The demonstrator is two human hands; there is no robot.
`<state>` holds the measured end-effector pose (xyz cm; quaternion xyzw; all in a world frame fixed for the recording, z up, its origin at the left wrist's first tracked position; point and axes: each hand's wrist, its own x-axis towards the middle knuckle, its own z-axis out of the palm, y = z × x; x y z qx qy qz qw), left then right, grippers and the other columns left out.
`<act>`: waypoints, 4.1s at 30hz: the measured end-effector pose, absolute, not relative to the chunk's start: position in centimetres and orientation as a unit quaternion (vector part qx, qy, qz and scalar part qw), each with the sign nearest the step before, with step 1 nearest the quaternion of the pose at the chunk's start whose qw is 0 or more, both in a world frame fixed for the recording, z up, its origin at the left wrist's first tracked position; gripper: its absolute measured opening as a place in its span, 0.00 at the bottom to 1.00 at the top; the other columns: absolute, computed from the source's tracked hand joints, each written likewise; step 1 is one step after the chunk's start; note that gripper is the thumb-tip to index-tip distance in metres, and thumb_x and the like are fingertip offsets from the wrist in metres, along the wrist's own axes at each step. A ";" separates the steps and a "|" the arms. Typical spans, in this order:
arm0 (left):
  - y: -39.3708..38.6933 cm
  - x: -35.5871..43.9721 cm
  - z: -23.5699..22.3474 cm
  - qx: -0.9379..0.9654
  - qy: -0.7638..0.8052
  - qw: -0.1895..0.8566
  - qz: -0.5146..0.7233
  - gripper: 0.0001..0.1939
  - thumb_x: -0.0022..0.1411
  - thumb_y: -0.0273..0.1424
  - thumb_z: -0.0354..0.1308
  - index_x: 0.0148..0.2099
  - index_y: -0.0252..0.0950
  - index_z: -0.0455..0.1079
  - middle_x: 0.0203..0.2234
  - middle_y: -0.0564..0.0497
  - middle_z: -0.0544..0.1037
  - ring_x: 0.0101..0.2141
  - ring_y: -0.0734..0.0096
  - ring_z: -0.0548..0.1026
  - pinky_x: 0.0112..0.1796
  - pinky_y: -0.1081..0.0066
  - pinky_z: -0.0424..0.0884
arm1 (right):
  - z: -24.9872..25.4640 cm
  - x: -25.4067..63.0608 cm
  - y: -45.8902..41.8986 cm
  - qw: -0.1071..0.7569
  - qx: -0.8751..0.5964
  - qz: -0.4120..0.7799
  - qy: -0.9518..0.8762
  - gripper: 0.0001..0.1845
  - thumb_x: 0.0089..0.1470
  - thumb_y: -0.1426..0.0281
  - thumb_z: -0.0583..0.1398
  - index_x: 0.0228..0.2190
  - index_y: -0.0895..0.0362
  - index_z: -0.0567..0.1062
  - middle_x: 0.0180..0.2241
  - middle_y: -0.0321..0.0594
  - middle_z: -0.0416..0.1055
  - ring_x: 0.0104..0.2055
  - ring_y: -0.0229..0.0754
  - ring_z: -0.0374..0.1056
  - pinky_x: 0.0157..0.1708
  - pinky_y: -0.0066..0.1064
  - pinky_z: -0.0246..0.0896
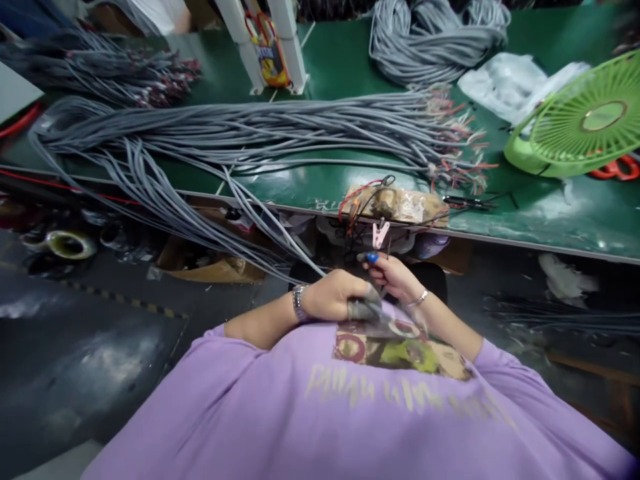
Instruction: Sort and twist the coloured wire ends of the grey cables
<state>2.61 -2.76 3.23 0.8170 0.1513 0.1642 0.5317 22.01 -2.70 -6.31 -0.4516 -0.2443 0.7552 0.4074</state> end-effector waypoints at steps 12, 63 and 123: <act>-2.9 -2.0 -2.9 0.473 0.359 0.794 0.129 0.30 0.50 0.57 0.64 0.29 0.32 0.69 0.08 0.60 0.61 0.09 0.85 0.51 0.12 0.79 0.45 | -3.9 21.1 -4.2 0.438 -0.364 0.751 -0.335 0.31 0.37 0.68 0.74 0.47 0.49 0.78 0.50 0.40 0.76 0.22 0.27 0.55 0.19 0.22 0.51; -3.4 0.5 -4.9 0.425 0.415 0.722 0.354 0.27 0.54 0.54 0.64 0.34 0.35 0.63 0.14 0.61 0.70 0.11 0.83 0.63 0.13 0.82 0.57 | -3.0 17.4 -2.9 0.451 -0.459 0.677 -0.358 0.24 0.34 0.56 0.74 0.27 0.58 0.73 0.18 0.29 0.63 0.19 0.29 0.50 0.19 0.26 0.43; -2.7 -1.6 -5.2 0.439 0.331 0.792 0.265 0.28 0.47 0.54 0.68 0.27 0.32 0.70 0.10 0.56 0.67 0.09 0.84 0.57 0.13 0.78 0.50 | -4.2 21.0 -3.2 0.353 -0.367 0.394 -0.765 0.08 0.58 0.67 0.58 0.35 0.53 0.79 0.32 0.42 0.73 0.35 0.43 0.68 0.37 0.35 0.63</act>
